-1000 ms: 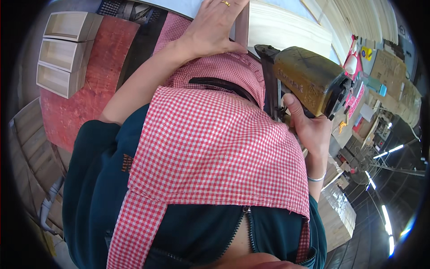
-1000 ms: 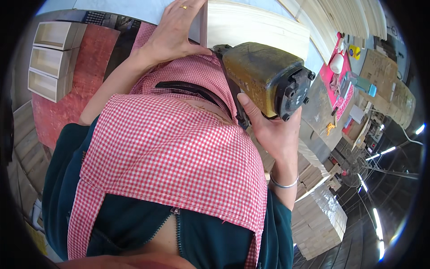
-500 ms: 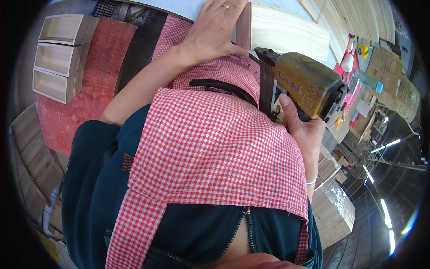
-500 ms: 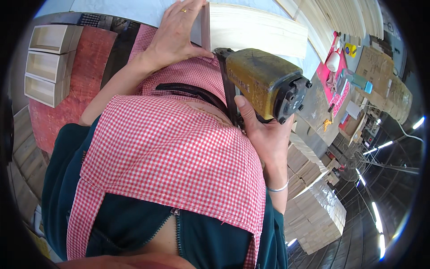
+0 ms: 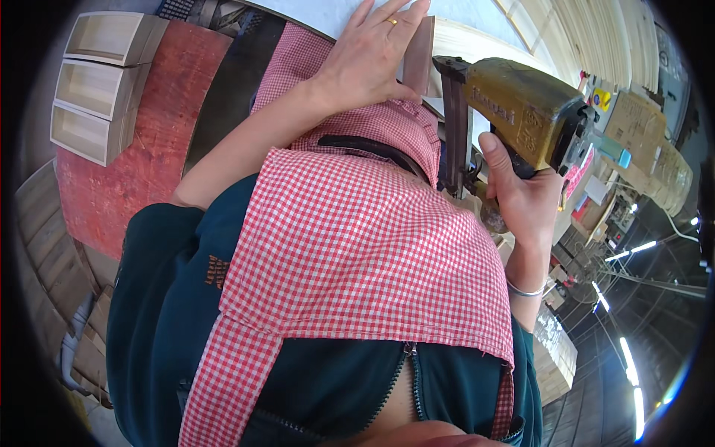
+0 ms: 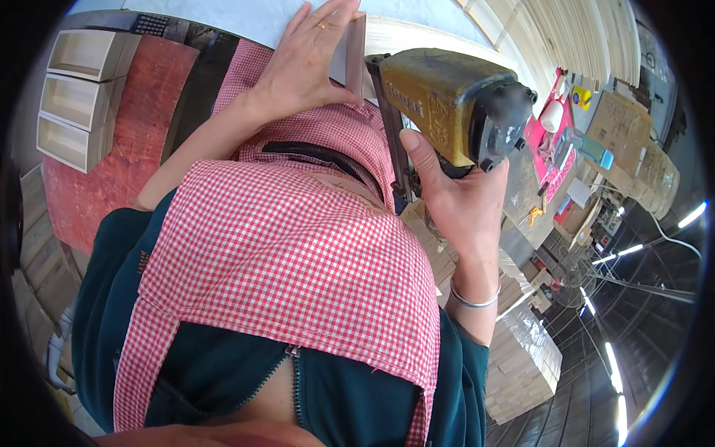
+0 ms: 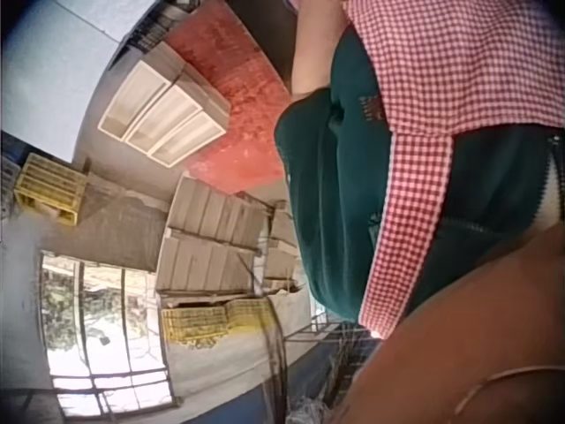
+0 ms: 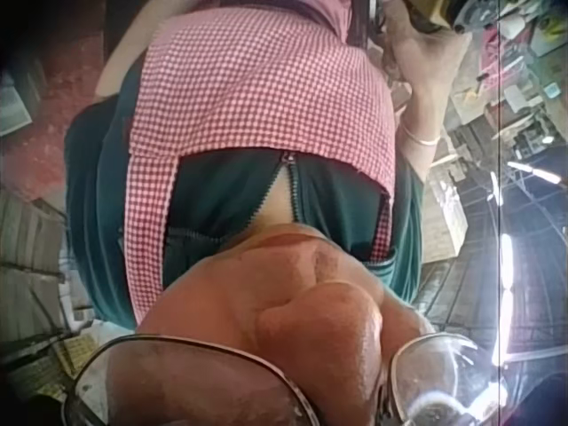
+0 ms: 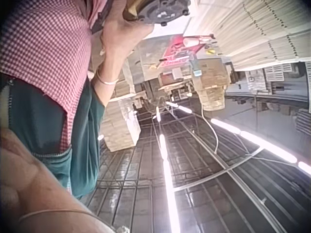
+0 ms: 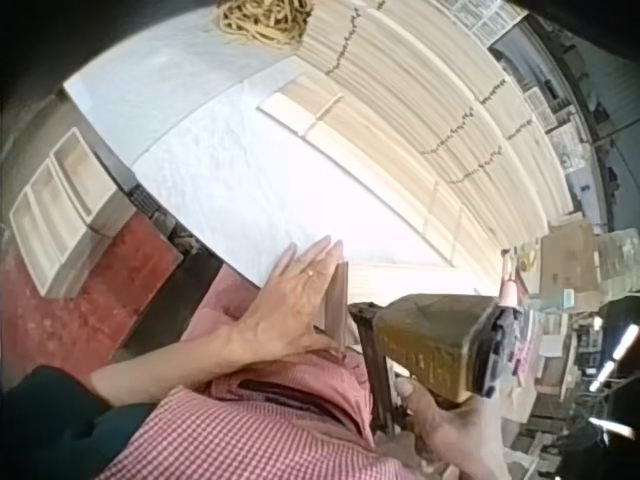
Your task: Assemble wooden boxes by applying glue and using a pneumatic stapler to join slats.
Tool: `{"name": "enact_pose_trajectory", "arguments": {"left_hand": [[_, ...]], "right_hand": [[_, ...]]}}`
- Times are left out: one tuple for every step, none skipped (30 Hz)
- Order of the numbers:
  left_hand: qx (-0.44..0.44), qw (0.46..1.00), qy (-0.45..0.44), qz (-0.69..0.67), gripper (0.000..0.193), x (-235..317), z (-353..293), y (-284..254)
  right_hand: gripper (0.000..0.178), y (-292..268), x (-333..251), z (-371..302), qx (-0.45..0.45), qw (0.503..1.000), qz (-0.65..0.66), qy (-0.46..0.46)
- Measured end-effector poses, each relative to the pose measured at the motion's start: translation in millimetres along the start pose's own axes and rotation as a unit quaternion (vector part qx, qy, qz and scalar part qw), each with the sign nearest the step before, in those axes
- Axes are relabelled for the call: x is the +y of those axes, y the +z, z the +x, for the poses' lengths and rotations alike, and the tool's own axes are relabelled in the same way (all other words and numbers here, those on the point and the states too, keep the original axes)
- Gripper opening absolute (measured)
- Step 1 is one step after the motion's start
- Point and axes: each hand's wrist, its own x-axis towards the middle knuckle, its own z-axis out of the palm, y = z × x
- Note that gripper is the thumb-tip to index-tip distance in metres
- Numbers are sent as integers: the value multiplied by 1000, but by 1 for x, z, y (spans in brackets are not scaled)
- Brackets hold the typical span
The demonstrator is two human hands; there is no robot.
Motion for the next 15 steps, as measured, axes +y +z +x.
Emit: {"name": "enact_pose_trajectory", "arguments": {"left_hand": [[-1, 1000, -1, 3, 124, 1, 0, 0], [-3, 1000, -2, 5, 124, 1, 0, 0], [-5, 1000, -3, 7, 124, 2, 0, 1], [-8, 1000, -1, 7, 124, 2, 0, 0], [-8, 1000, -5, 6, 123, 1, 0, 0], [-9, 1000, -10, 5, 123, 1, 0, 0], [-9, 1000, -14, 3, 123, 0, -1, 0], [-8, 1000, -19, 0, 123, -1, -2, 0], [-13, 1000, -14, 2, 123, 1, -1, 0], [-13, 1000, -14, 3, 123, 2, 0, 0], [-12, 1000, -14, 3, 122, 3, 1, 0], [-12, 1000, -14, 3, 122, 4, 2, 0], [-11, 1000, -14, 4, 121, 5, 4, 0], [-12, 1000, -14, 0, 121, 4, 2, 0], [-12, 1000, -17, -3, 121, 4, 1, 0]], "right_hand": [[36, 0, -1, 0, -3, 1000, -5, -2], [35, -1, -2, 0, -7, 1000, -10, -4], [34, 0, -2, 0, -10, 1000, -15, -6], [34, 1, -1, 0, -9, 1000, -13, -4], [30, 3, 0, 1, -5, 1000, -9, -29], [27, 5, 1, 1, -1, 999, -6, -53], [26, 7, 2, 1, 3, 997, -3, -78], [26, 9, 2, 1, 6, 995, -2, -102], [26, 9, 3, 0, 11, 995, 4, -99], [26, 8, 3, -1, 11, 996, 8, -88], [25, 7, 3, -2, 10, 997, 11, -76], [25, 6, 2, -3, 10, 998, 14, -65], [25, 5, 1, -4, 10, 998, 17, -53], [25, 6, -3, -5, 10, 999, 15, -50], [24, 6, -8, -6, 6, 999, 12, -30]]}}
